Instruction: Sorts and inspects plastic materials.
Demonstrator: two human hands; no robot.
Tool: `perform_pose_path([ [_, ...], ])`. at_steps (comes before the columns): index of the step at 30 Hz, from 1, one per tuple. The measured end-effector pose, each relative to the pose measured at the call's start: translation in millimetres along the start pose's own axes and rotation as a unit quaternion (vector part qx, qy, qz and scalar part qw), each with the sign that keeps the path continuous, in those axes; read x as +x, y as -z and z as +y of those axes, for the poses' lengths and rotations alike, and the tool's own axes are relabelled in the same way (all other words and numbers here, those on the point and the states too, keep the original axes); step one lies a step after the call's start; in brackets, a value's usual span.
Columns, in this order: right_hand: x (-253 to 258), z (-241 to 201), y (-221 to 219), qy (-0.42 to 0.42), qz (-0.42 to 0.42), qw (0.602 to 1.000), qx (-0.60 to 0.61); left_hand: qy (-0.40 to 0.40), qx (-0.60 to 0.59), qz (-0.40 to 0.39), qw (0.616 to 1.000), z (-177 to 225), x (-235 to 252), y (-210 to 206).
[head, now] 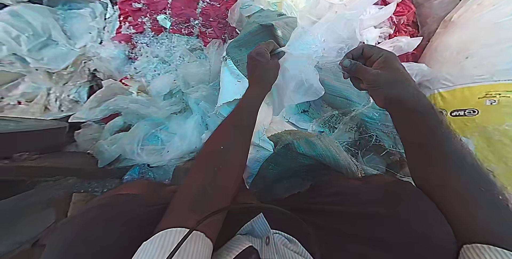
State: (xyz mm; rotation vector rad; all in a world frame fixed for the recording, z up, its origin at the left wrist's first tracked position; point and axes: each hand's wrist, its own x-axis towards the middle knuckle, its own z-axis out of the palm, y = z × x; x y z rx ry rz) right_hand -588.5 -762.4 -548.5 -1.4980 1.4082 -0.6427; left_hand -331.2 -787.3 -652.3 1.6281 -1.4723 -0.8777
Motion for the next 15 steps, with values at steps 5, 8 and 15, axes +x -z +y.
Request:
perform_pose_path([
  [5, -20, 3, 52, 0.013, 0.021, 0.997, -0.072, 0.058, -0.134, -0.01, 0.989, -67, 19, 41],
  [8, -20, -1, 54, -0.007, 0.043, 0.993, -0.11, 0.023, -0.242, -0.023, 0.97, -51, 4, 27],
  [15, -23, 21, 81, 0.076, -0.006, 0.985, 0.152, -0.002, -0.367, -0.048, 0.929, -46, 15, 30],
])
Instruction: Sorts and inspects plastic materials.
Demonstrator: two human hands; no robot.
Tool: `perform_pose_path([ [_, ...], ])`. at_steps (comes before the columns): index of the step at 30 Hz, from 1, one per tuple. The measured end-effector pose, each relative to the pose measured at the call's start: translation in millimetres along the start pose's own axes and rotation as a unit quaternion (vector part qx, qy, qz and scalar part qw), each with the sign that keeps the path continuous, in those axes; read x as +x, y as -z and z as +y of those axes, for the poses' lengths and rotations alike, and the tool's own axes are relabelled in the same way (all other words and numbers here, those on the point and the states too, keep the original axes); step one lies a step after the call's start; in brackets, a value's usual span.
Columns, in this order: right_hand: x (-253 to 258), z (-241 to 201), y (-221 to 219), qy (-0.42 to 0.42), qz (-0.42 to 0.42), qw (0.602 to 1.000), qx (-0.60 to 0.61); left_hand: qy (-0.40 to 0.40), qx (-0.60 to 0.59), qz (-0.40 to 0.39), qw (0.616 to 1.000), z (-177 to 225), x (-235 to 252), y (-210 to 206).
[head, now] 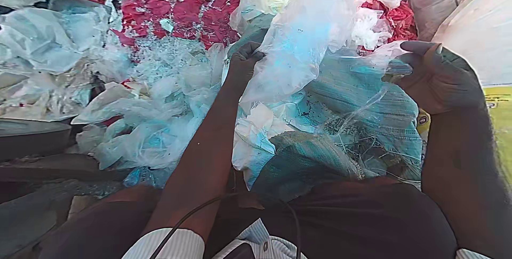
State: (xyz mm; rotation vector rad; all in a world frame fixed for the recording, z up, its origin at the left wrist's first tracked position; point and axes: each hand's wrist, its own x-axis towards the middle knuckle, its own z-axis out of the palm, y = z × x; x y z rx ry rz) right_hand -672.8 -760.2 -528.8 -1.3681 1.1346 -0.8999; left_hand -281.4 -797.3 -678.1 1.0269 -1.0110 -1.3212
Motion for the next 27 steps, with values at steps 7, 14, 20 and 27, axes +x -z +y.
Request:
perform_pose_path([
  [7, 14, -13, -18, 0.059, 0.198, 0.942, -0.266, -0.009, 0.006, -0.024, 1.0, 13, 0, 6],
  [14, 27, -10, -101, -0.065, 0.057, 0.987, -0.134, -0.045, 0.004, -0.078, 0.996, 21, -1, -15],
  [20, 30, -3, -103, -0.063, 0.112, 0.991, 0.028, -0.004, 0.031, -0.095, 0.995, 14, -7, -23],
  [27, 29, -14, -110, -0.011, 0.098, 0.986, -0.132, 0.0, 0.343, 0.009, 0.939, 60, -1, -56],
])
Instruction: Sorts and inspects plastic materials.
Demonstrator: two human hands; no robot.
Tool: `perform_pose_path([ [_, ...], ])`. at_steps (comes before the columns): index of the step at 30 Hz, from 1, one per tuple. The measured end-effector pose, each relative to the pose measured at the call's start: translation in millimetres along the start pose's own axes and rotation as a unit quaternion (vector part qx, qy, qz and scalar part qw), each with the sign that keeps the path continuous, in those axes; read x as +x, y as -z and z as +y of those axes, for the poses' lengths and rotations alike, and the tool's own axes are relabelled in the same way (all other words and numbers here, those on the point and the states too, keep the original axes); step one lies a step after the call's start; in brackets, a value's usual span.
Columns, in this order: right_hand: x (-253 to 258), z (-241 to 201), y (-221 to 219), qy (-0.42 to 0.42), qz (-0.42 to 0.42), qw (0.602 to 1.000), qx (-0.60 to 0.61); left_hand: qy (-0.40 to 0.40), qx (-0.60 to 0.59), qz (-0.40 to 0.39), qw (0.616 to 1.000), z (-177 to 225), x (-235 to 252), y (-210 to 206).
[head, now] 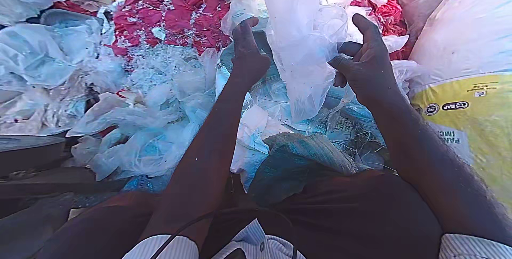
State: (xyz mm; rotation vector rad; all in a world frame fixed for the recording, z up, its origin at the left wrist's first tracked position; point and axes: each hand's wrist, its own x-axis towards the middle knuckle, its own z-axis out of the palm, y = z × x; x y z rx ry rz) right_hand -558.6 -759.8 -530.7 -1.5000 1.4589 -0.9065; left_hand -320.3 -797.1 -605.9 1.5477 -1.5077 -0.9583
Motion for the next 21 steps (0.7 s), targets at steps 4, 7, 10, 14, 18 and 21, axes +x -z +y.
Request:
perform_pose_path([
  [4, 0, -1, -2, -0.001, 0.038, 0.994, -0.099, -0.248, -0.027, 0.208, 0.946, 54, -11, -6],
  [7, 2, 0, -2, -0.003, 0.069, 0.985, -0.16, -0.345, 0.012, 0.247, 0.905, 79, -31, -18],
  [10, 2, 3, 0, 0.01, 0.053, 0.978, -0.202, -0.303, 0.212, 0.133, 0.919, 84, -40, -29],
  [14, -4, -2, 4, -0.02, 0.002, 0.985, -0.172, -0.264, 0.218, 0.101, 0.934, 50, -27, -42],
  [18, -7, 0, 17, -0.071, -0.062, 0.992, -0.086, -0.169, -0.024, 0.067, 0.983, 18, -4, -25],
  [21, -9, 3, 21, -0.104, -0.107, 0.989, -0.023, -0.048, -0.179, 0.087, 0.979, 0, 7, -17],
])
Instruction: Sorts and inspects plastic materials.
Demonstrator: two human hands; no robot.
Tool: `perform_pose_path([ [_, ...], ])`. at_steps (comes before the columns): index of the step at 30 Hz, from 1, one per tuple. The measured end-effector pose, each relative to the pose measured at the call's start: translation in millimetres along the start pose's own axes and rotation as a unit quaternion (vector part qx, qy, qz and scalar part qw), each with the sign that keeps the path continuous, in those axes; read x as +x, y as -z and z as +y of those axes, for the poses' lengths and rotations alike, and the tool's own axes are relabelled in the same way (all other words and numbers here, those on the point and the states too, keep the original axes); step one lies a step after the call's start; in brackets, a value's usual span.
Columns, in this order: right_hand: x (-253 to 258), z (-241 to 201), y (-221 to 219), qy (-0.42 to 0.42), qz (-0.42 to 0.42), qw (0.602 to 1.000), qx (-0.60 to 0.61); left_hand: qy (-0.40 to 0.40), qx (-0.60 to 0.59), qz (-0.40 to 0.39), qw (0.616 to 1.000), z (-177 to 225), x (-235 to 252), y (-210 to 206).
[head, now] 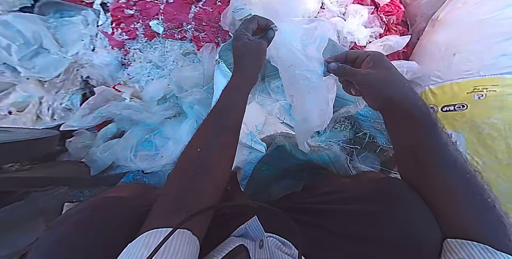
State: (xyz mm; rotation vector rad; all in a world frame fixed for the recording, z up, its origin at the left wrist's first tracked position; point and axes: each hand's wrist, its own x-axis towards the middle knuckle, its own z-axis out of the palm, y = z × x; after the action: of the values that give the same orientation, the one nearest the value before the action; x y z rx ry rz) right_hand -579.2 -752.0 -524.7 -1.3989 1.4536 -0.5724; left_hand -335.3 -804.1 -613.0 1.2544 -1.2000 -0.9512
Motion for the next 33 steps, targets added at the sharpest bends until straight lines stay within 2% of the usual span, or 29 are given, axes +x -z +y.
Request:
perform_pose_path([
  [2, 2, 1, -4, -0.011, -0.017, 0.999, 0.04, 0.04, 0.071, 0.067, 0.994, -1, -5, -2],
  [4, 5, 1, -9, -0.024, 0.01, 0.997, 0.075, 0.01, 0.149, 0.13, 0.98, 7, -17, -14],
  [5, 8, 1, -10, -0.027, 0.036, 0.995, 0.086, -0.015, 0.154, 0.133, 0.979, 14, -24, -22],
  [6, 10, 2, -11, -0.025, 0.062, 0.993, 0.092, -0.026, 0.149, 0.106, 0.983, 23, -32, -28],
  [8, 14, 2, -15, -0.007, 0.104, 0.99, 0.096, 0.02, 0.161, -0.049, 0.986, 41, -43, -33],
  [10, 17, 0, -19, 0.012, 0.128, 0.988, 0.087, 0.075, 0.211, -0.21, 0.952, 51, -45, -36],
  [12, 16, -1, -21, 0.031, 0.126, 0.988, 0.081, 0.072, 0.266, -0.245, 0.93, 52, -47, -42],
  [14, 15, -3, -21, 0.047, 0.118, 0.99, 0.067, 0.036, 0.285, -0.209, 0.935, 48, -51, -46],
  [19, 11, -4, -14, 0.069, 0.111, 0.991, 0.009, -0.132, 0.256, -0.081, 0.954, 13, -47, -42],
  [21, 7, -5, -7, 0.081, 0.098, 0.992, -0.005, -0.152, 0.253, -0.032, 0.955, 0, -37, -33],
  [23, 4, -7, 1, 0.088, 0.09, 0.992, -0.025, -0.125, 0.247, 0.017, 0.961, -10, -25, -21],
  [25, -2, -6, 12, 0.096, 0.088, 0.991, -0.028, -0.058, 0.224, 0.05, 0.972, -25, -14, -2],
  [27, -3, -7, 17, 0.098, 0.078, 0.991, -0.045, 0.006, 0.193, 0.043, 0.98, -31, -7, 9],
  [30, 1, -9, 18, 0.092, 0.067, 0.993, -0.041, 0.09, 0.121, -0.029, 0.988, -32, -7, 14],
  [33, -2, -12, 21, 0.082, 0.028, 0.996, 0.036, 0.114, 0.067, -0.145, 0.981, -29, -8, 17],
])
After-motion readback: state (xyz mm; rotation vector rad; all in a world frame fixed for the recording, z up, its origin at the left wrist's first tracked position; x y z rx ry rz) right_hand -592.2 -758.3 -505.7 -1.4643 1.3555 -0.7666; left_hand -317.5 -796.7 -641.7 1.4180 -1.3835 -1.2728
